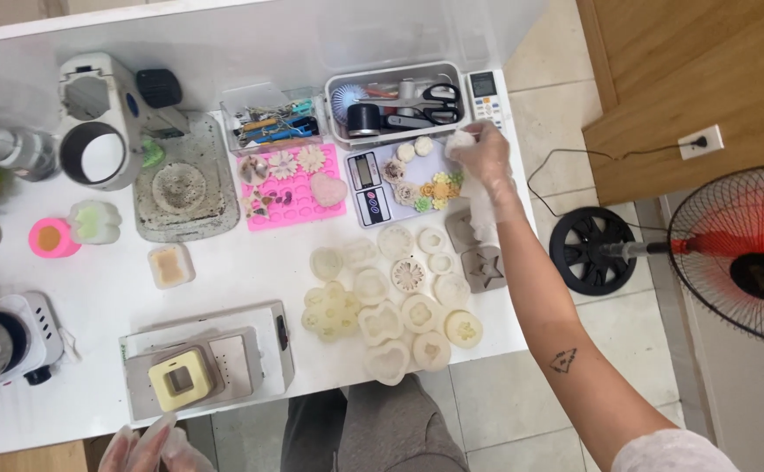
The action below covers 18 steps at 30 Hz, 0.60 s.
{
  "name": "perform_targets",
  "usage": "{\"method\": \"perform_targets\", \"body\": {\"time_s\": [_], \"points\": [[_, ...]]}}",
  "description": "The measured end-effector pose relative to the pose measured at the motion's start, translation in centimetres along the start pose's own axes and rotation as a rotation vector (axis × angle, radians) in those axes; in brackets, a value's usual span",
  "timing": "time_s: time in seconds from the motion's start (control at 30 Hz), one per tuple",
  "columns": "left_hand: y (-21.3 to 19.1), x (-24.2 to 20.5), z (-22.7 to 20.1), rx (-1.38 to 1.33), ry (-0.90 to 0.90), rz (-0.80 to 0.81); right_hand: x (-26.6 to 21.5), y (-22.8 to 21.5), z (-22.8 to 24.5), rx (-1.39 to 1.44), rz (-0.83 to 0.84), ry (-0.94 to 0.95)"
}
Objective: Detailing and cleaning a wax flower using a probe tool in a candle studio workshop.
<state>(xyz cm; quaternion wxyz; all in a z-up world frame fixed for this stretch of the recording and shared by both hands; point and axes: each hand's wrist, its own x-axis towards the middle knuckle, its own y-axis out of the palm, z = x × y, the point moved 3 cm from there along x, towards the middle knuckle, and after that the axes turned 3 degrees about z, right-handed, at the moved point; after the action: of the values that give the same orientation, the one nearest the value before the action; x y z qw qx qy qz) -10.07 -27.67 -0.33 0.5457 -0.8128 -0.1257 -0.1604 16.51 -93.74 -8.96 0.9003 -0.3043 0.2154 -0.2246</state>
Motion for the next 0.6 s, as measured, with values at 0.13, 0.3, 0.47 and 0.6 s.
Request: {"method": "perform_targets", "body": {"time_s": [0.13, 0.3, 0.47, 0.6], "points": [[-3.3, 5.5, -9.9, 0.052, -0.199, 0.104, -2.2, -3.3, 1.0, 0.032, -0.03, -0.09], [-6.0, 10.1, -18.1, -0.837, -0.666, -0.08, -9.0, -6.2, 5.2, 0.324, -0.03, -0.114], [-2.0, 9.2, -17.9, -1.212, -0.996, 0.269, -23.8, -3.9, 13.3, 0.631, 0.239, -0.117], [0.2, 9.5, -16.7, -1.598, -0.955, 0.534, -33.5, 2.1, 16.9, 0.682, 0.483, -0.08]]}}
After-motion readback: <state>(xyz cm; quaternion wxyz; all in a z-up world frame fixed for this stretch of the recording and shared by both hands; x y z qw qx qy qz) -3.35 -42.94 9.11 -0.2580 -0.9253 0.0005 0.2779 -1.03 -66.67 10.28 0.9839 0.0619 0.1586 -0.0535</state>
